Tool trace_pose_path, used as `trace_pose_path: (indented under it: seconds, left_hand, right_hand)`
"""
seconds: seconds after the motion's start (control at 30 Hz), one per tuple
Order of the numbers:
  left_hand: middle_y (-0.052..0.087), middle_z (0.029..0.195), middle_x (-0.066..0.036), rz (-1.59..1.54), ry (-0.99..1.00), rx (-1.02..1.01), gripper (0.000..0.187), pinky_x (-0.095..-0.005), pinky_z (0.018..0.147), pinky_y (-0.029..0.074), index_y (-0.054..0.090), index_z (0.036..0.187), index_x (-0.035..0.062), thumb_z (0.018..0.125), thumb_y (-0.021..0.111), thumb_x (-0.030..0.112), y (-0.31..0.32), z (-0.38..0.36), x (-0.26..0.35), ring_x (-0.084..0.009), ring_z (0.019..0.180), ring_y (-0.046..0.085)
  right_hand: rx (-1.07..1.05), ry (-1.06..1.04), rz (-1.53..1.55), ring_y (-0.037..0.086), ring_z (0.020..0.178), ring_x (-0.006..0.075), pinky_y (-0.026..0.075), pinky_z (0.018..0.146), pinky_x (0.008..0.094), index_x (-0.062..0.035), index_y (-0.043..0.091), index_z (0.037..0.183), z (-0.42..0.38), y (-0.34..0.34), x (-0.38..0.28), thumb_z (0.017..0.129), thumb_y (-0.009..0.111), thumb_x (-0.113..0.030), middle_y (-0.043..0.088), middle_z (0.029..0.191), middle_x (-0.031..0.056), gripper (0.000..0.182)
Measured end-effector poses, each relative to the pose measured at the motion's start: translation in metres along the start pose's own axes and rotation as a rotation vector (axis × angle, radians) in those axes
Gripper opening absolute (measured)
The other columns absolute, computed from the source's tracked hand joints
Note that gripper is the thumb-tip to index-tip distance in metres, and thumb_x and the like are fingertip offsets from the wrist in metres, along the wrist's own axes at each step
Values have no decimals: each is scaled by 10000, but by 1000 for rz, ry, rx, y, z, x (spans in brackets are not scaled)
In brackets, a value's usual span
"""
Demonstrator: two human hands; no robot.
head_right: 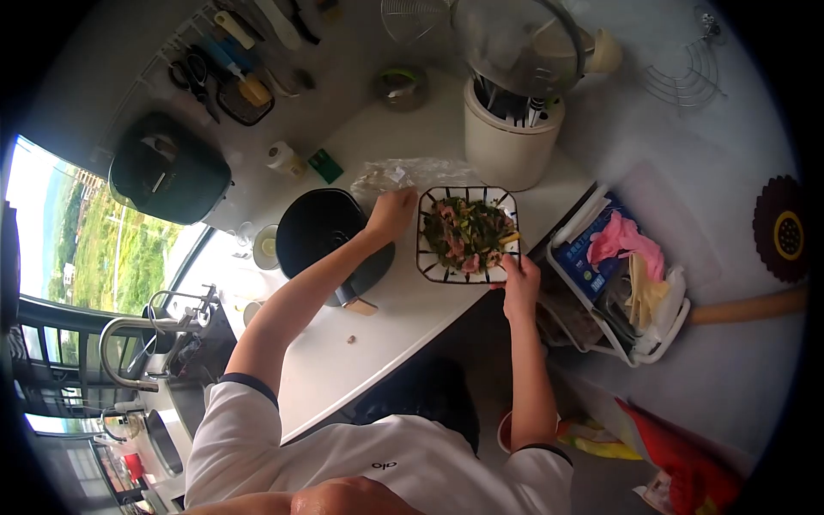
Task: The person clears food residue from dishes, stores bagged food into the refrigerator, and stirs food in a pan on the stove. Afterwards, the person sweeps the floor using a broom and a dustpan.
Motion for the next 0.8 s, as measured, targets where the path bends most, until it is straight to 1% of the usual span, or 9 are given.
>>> trace_pose_path:
  seconds: [0.03, 0.1, 0.2, 0.3, 0.33, 0.37, 0.5, 0.73, 0.8]
  left_hand:
    - [586, 722, -247, -13, 53, 15, 214, -476, 634, 459, 577, 931, -13, 904, 466, 167, -5, -8, 12, -447, 704, 561]
    - [586, 683, -250, -34, 120, 66, 258, -468, 583, 463, 574, 934, -33, 929, 441, 189, -19, -25, 35, -429, 637, 573]
    - [577, 678, -239, -162, 35, 55, 267, -408, 574, 453, 572, 980, -16, 931, 475, 227, -29, -30, 44, -396, 659, 603]
    - [546, 554, -133, -438, -207, -6, 353, -342, 465, 409, 574, 931, -38, 960, 448, 290, -50, -25, 57, -227, 461, 558]
    - [472, 504, -32, -584, -196, 67, 398, -282, 394, 332, 559, 934, -38, 972, 428, 335, -58, -18, 57, -102, 398, 440]
    - [461, 505, -18, -693, -208, 109, 388, -272, 388, 326, 548, 971, -33, 973, 427, 336, -67, -14, 56, -110, 393, 434]
    - [436, 533, 2, -879, -273, 252, 392, -251, 375, 331, 515, 1087, -18, 972, 433, 347, -108, -6, 34, -116, 390, 425]
    - [422, 612, 13, -1064, -372, 328, 380, -252, 413, 433, 527, 1109, 18, 957, 459, 360, -128, -27, 0, -112, 430, 454]
    - [432, 645, 9, -1052, -364, 313, 367, -263, 462, 478, 531, 1096, 34, 948, 470, 364, -132, -23, -4, -117, 480, 485]
  right_hand:
    - [6, 10, -5, 546, 533, 117, 472, 417, 257, 2, 599, 894, 4, 6, -1, 915, 528, -141, 586, 729, 24, 161]
    - [27, -46, -44, 564, 552, 107, 480, 406, 262, 13, 605, 986, 12, 20, -11, 900, 526, -112, 623, 785, 31, 172]
    - [9, -120, -245, 589, 554, 131, 495, 405, 286, 23, 595, 1062, 23, 51, -30, 888, 516, -87, 642, 751, 56, 222]
    - [-28, -250, -444, 624, 567, 193, 501, 425, 320, 31, 593, 1020, 16, 106, -72, 868, 539, -92, 632, 722, 112, 204]
    - [-55, -318, -530, 636, 567, 233, 505, 439, 340, 33, 594, 1001, 14, 124, -87, 859, 549, -98, 632, 721, 139, 198]
    - [-7, -809, -785, 640, 609, 319, 524, 515, 374, 37, 591, 909, 7, 147, -110, 821, 593, -115, 622, 714, 197, 176]
    - [-192, -971, -1125, 636, 692, 354, 529, 592, 392, 40, 523, 876, -7, 218, -131, 763, 609, -87, 602, 751, 200, 191]
    - [-210, -1409, -1429, 649, 653, 274, 540, 561, 327, 17, 500, 908, -16, 261, -150, 748, 563, 0, 607, 758, 163, 173]
    - [-203, -1464, -1372, 648, 637, 273, 539, 539, 335, 14, 504, 892, -14, 260, -166, 745, 558, 9, 609, 738, 151, 157]
Point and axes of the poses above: each hand's wrist, its own z-axis towards the middle knuckle, its own y-axis out of the palm, x = y × z, the point moved 10 cm from there along z, towards the middle knuckle
